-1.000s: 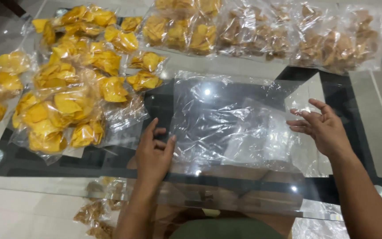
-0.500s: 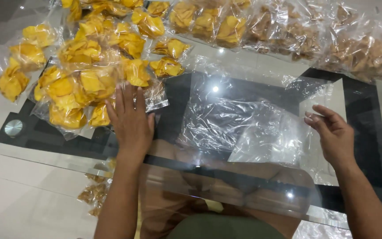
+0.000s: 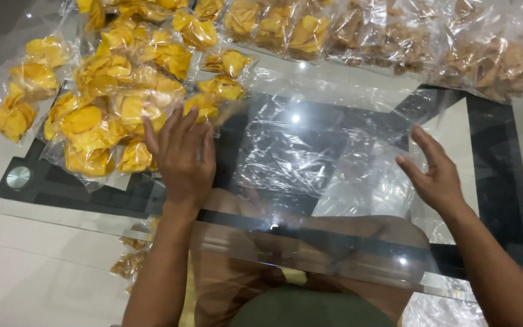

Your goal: Packing small individual packets of yellow food items into a larger clear plastic bag on a glass table.

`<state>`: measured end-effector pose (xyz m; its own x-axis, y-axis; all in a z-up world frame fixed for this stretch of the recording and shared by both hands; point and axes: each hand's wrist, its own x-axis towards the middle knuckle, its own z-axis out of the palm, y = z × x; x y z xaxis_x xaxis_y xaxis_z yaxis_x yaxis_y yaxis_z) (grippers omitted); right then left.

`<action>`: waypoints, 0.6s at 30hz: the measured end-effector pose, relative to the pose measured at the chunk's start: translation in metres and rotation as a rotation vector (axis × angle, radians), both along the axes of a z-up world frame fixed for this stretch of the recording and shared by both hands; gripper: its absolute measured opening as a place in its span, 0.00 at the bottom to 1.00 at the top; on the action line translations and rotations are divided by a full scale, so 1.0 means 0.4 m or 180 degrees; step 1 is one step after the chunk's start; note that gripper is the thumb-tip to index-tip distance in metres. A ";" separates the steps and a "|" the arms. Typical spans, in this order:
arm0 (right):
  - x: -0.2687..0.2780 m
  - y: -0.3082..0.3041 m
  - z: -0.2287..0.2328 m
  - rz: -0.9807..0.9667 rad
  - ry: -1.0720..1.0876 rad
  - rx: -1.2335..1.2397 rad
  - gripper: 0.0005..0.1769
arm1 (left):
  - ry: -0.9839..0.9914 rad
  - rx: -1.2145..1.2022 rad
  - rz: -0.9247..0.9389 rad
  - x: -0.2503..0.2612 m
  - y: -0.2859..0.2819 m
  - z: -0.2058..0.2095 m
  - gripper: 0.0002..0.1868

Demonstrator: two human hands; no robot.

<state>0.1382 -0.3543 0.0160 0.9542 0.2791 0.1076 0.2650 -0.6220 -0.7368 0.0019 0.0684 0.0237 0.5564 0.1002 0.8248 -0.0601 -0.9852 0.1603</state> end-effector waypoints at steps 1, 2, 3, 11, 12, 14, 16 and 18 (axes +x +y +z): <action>-0.002 0.008 0.001 0.0073 0.0135 0.0134 0.39 | -0.0126 -0.0197 -0.0197 0.007 -0.009 0.029 0.06; -0.001 0.020 0.002 0.0159 0.0269 0.0271 0.41 | -0.0253 -0.0391 -0.0382 0.013 -0.015 0.060 0.05; 0.000 0.029 0.012 0.0152 0.0267 0.0285 0.41 | -0.0253 -0.0378 -0.0391 0.021 -0.022 0.085 0.05; 0.045 0.093 0.180 -0.0289 0.0441 -0.1218 0.48 | -0.0264 -0.2918 -0.1848 0.113 -0.144 0.226 0.06; 0.044 0.101 0.197 -0.0312 0.0440 -0.1216 0.48 | -0.0258 -0.2918 -0.1871 0.127 -0.161 0.224 0.06; 0.044 0.114 0.233 -0.0328 0.0018 -0.0898 0.42 | 0.0131 -0.3653 -0.2163 0.157 -0.198 0.221 0.08; 0.037 0.130 0.197 0.0095 0.0128 0.0017 0.37 | 0.0270 -0.3888 -0.2246 0.187 -0.237 0.193 0.08; 0.031 0.154 0.136 0.0527 0.0203 0.0936 0.34 | 0.0404 -0.4107 -0.2336 0.200 -0.277 0.160 0.09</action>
